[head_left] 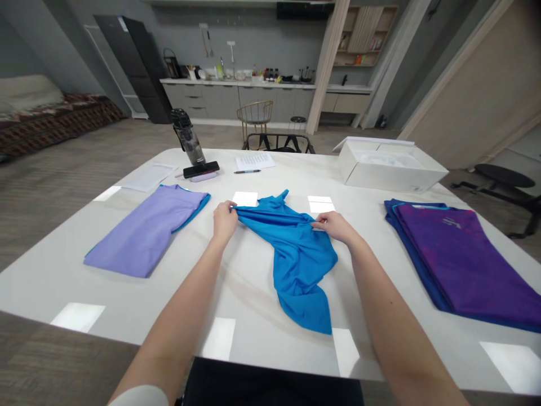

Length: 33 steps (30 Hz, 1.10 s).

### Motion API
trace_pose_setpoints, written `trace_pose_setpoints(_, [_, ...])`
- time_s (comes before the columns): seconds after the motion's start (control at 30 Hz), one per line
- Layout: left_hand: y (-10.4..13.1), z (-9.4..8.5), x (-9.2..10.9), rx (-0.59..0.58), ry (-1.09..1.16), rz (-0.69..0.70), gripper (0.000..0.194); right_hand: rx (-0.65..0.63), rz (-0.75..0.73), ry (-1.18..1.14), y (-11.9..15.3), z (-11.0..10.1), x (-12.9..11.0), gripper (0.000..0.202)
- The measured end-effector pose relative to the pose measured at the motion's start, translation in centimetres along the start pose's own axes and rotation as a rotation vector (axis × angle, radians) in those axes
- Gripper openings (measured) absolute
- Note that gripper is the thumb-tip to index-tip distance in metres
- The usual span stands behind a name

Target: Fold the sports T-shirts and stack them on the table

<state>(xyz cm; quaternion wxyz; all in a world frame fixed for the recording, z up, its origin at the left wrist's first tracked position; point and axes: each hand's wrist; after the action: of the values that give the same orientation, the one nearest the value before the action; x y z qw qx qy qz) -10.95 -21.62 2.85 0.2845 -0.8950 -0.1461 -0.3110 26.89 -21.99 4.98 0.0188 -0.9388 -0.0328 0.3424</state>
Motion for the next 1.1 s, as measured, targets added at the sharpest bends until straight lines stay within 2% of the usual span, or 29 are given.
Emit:
trace_pose_setpoints(0.17, [-0.3,-0.8,-0.8,-0.009,-0.015,-0.105,0.037,-0.076,-0.048,0.007,-0.8,-1.2,1.1,0.030])
trace_pose_setpoints(0.23, [-0.1,-0.8,-0.9,-0.041,-0.040,-0.094,0.038,-0.086,-0.048,0.015,-0.8,-1.6,1.4,0.031])
trace_pose_setpoints(0.3, [0.3,-0.6,-0.3,-0.049,-0.079,0.008,0.039,-0.096,-0.050,0.020,-0.6,-1.9,1.3,0.026])
trace_pose_setpoints(0.37, [0.8,-0.1,1.1,-0.061,-0.078,0.177,0.038,-0.082,-0.068,-0.013,-0.4,-1.9,0.7,0.023])
trace_pose_setpoints(0.47, [1.9,1.3,4.4,-0.186,-0.039,0.419,0.031,0.055,-0.092,-0.052,0.0,-1.1,-0.8,0.036])
trace_pose_setpoints(0.53, [2.6,2.6,6.5,-0.281,-0.101,0.505,0.037,0.134,-0.109,-0.012,0.2,0.0,-1.9,0.041])
trace_pose_setpoints(0.63, [3.4,4.2,8.2,-0.418,-0.207,0.549,0.031,0.095,-0.108,0.069,0.4,1.3,-2.8,0.034])
trace_pose_setpoints(0.7, [3.2,4.7,8.1,-0.456,-0.165,0.518,0.019,-0.005,-0.056,0.053,0.5,1.3,-2.6,0.030])
trace_pose_setpoints(0.8, [1.6,4.2,6.7,-0.336,0.022,0.352,0.016,-0.128,0.035,-0.091,0.5,-0.3,-1.6,0.037])
trace_pose_setpoints(0.87, [-0.3,3.6,5.4,-0.178,0.108,0.185,0.018,-0.123,0.071,-0.192,0.4,-1.7,-0.8,0.048])
trace_pose_setpoints(0.97, [-3.1,2.7,3.2,0.015,0.113,-0.067,0.023,-0.077,0.100,-0.298,0.4,-3.5,0.5,0.058])
trace_pose_setpoints(1.03, [-4.6,2.2,1.7,0.076,0.071,-0.177,0.025,-0.049,0.131,-0.340,0.5,-4.3,1.4,0.060])
trace_pose_setpoints(1.1, [-5.5,1.7,0.4,0.107,0.020,-0.222,0.026,-0.009,0.193,-0.344,0.5,-4.9,2.6,0.059])
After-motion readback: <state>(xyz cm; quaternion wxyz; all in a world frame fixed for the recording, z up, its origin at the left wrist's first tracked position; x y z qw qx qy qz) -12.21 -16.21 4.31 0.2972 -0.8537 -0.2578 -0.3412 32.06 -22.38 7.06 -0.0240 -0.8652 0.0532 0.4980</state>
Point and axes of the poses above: each hand's wrist, its own y-axis away from the middle knuckle, its own z-axis out of the palm, x = y × z, and after that the axes turned 12 degrees about x, right-handed
